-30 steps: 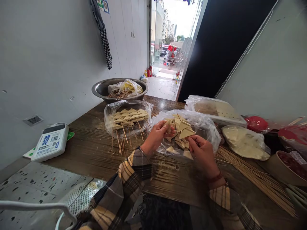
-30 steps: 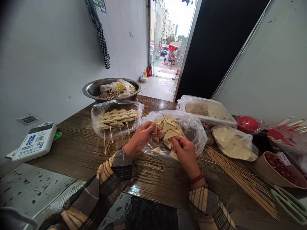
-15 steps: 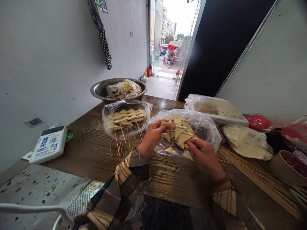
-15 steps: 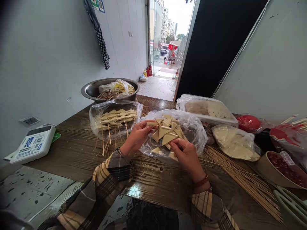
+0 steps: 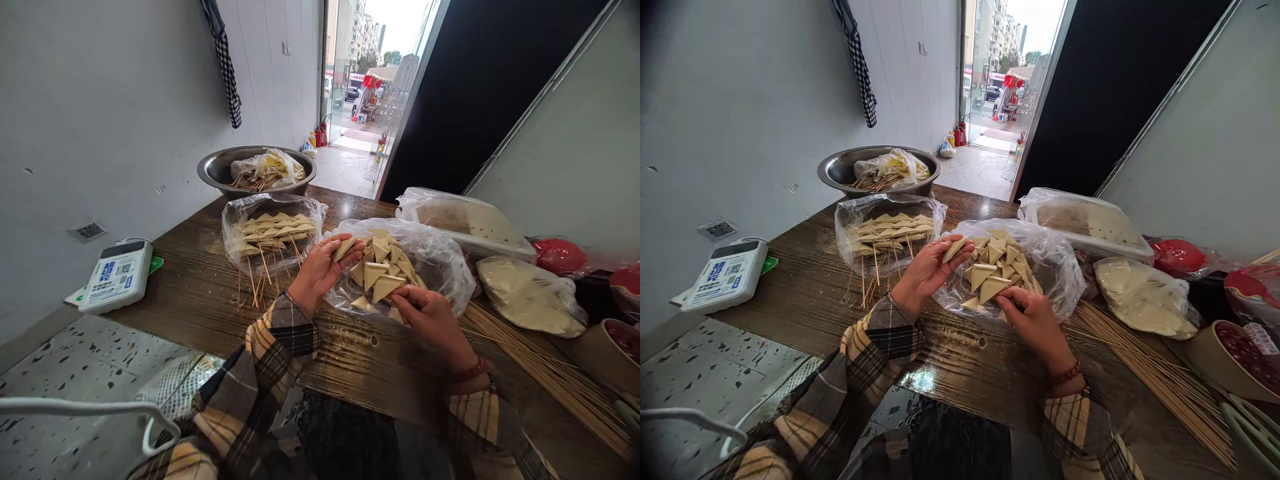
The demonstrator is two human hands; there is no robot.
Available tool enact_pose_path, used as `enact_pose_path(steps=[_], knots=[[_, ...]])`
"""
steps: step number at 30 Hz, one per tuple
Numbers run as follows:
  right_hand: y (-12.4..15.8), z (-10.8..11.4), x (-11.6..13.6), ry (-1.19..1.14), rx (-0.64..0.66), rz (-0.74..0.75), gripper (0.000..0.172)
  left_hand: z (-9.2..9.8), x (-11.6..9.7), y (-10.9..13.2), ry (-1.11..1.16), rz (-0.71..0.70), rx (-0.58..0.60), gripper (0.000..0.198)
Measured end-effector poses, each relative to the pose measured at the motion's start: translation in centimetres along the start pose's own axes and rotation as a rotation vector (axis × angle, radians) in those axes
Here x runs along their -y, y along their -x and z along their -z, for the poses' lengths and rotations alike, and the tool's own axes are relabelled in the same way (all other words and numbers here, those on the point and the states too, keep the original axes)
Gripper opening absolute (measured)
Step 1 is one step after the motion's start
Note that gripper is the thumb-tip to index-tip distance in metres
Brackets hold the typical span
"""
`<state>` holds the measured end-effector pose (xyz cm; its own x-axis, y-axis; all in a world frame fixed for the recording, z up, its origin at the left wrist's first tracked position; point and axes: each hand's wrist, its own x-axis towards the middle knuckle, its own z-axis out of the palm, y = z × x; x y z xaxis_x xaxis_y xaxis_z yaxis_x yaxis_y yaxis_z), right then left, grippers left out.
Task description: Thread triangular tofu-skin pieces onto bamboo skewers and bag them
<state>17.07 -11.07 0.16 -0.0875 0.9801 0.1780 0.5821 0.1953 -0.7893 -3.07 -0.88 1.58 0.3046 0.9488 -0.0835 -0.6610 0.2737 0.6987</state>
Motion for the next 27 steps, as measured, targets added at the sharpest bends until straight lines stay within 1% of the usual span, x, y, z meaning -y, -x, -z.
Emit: enact_pose_path(steps=[4,9,16,23,27], knots=[[-0.01,0.12,0.34,0.033,0.01,0.011,0.029,0.07,0.17,-0.09,-0.003,0.007,0.007,0.019],[0.06,0.19,0.46,0.009,0.025,-0.007,0.029,0.16,0.21,-0.07,-0.008,-0.001,0.04,0.019],[0.03,-0.01,0.14,-0.008,0.025,-0.008,0.03,0.14,0.14,-0.04,-0.018,0.009,0.034,0.019],[-0.05,-0.01,0.03,0.034,0.025,0.006,0.032,-0.32,-0.02,0.31,-0.036,0.009,0.013,0.02],[-0.07,-0.02,-0.18,0.061,0.03,0.023,0.033,-0.4,-0.04,0.41,-0.053,-0.014,0.011,0.018]])
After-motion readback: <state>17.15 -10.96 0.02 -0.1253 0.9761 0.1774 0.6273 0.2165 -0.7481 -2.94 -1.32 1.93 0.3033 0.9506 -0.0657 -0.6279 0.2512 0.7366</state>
